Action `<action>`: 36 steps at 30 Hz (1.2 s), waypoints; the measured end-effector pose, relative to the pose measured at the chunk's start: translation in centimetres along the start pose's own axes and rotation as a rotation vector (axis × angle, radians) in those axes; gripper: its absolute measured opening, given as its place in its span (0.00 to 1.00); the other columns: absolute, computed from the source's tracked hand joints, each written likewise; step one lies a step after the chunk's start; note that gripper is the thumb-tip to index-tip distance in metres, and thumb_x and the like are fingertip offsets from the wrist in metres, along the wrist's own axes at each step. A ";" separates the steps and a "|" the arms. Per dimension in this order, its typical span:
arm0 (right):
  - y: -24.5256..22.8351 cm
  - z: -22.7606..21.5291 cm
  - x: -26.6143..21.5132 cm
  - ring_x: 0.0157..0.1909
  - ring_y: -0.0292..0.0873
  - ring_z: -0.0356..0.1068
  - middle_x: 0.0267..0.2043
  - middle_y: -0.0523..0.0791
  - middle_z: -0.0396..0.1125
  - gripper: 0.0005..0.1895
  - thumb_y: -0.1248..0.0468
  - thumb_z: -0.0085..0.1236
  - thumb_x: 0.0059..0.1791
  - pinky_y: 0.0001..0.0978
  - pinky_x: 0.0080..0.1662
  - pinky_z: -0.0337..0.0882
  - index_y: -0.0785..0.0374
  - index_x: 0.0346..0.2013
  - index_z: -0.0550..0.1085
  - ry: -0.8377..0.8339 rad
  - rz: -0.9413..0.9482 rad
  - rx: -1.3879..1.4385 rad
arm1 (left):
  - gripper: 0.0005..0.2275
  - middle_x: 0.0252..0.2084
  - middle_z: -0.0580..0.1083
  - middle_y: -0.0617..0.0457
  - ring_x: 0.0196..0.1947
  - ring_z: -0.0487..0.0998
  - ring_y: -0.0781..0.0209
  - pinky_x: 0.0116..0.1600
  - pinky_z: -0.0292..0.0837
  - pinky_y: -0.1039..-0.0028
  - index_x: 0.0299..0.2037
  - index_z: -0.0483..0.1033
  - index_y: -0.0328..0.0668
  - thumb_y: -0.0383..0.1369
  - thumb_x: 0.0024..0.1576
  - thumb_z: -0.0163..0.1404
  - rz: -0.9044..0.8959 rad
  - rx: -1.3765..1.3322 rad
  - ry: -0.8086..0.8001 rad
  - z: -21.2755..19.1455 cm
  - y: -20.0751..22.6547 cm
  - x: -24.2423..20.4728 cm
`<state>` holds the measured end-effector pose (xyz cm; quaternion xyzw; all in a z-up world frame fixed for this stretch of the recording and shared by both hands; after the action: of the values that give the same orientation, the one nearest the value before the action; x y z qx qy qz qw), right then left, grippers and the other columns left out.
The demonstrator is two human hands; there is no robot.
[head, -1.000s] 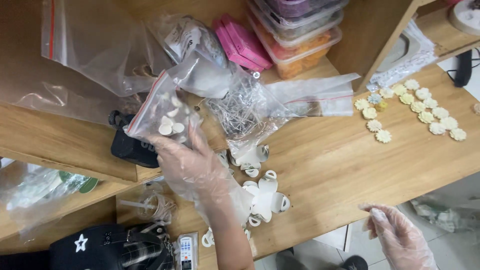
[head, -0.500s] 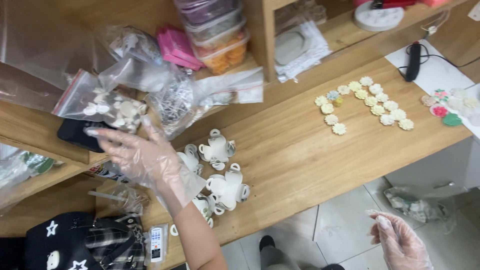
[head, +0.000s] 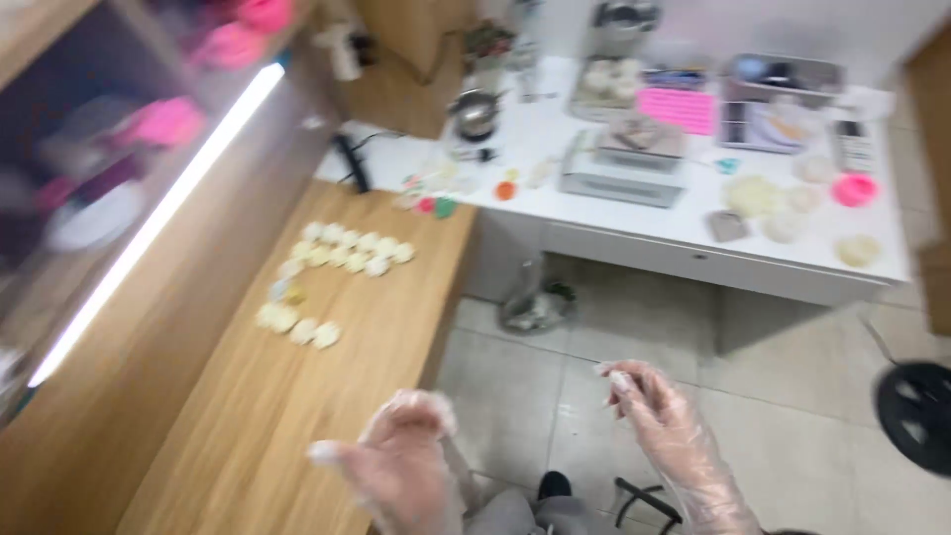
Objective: The recorder is sorting various wax decorative elements from a plastic bag and placing them into containers for candle production.
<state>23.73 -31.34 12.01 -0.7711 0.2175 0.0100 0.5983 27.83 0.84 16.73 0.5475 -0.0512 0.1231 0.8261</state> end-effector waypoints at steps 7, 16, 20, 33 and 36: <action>6.3 -7.4 1.5 0.33 0.35 0.67 0.30 0.41 0.70 0.14 0.57 0.52 0.54 0.28 0.39 0.71 0.63 0.45 0.79 0.133 0.141 0.132 | 0.39 0.31 0.79 0.48 0.33 0.77 0.57 0.39 0.70 0.70 0.33 0.82 0.35 0.66 0.69 0.33 -0.239 -0.969 -0.645 12.8 3.3 10.2; 3.3 -7.5 13.5 0.34 0.34 0.70 0.31 0.41 0.72 0.16 0.54 0.51 0.53 0.29 0.39 0.72 0.60 0.47 0.79 0.117 0.237 -0.081 | 0.37 0.30 0.78 0.49 0.31 0.76 0.60 0.38 0.70 0.72 0.31 0.81 0.35 0.65 0.67 0.35 -0.301 -0.856 -0.614 17.7 1.7 22.1; 0.0 -7.4 20.9 0.35 0.35 0.73 0.33 0.41 0.76 0.16 0.54 0.52 0.53 0.29 0.42 0.73 0.55 0.50 0.79 0.159 0.323 -0.180 | 0.37 0.29 0.77 0.49 0.30 0.75 0.60 0.37 0.69 0.72 0.30 0.80 0.35 0.65 0.67 0.36 -0.308 -0.810 -0.676 21.9 -1.6 31.2; 0.1 -10.4 34.5 0.39 0.33 0.74 0.35 0.40 0.76 0.15 0.55 0.54 0.53 0.27 0.44 0.73 0.57 0.50 0.78 0.195 0.348 -0.233 | 0.35 0.27 0.76 0.51 0.28 0.74 0.64 0.35 0.68 0.75 0.27 0.78 0.36 0.64 0.65 0.39 -0.557 -0.714 -0.648 33.1 -12.9 37.7; 1.1 -12.3 39.4 0.40 0.32 0.73 0.37 0.40 0.75 0.14 0.57 0.53 0.54 0.26 0.45 0.72 0.58 0.51 0.77 0.150 0.237 -0.177 | 0.35 0.26 0.76 0.51 0.27 0.73 0.64 0.35 0.68 0.76 0.27 0.78 0.36 0.64 0.64 0.39 -0.548 -0.673 -0.592 35.2 -15.8 38.9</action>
<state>56.03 -55.69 3.64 -0.7883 0.3493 0.0418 0.5049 71.19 -31.56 25.03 0.2565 -0.1739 -0.2809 0.9084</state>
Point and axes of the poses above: each hand's wrist, its own x-axis towards the middle knuckle, its own z-axis out of the palm, y = z × x, the point moved 6 cm from there along x, towards the middle knuckle
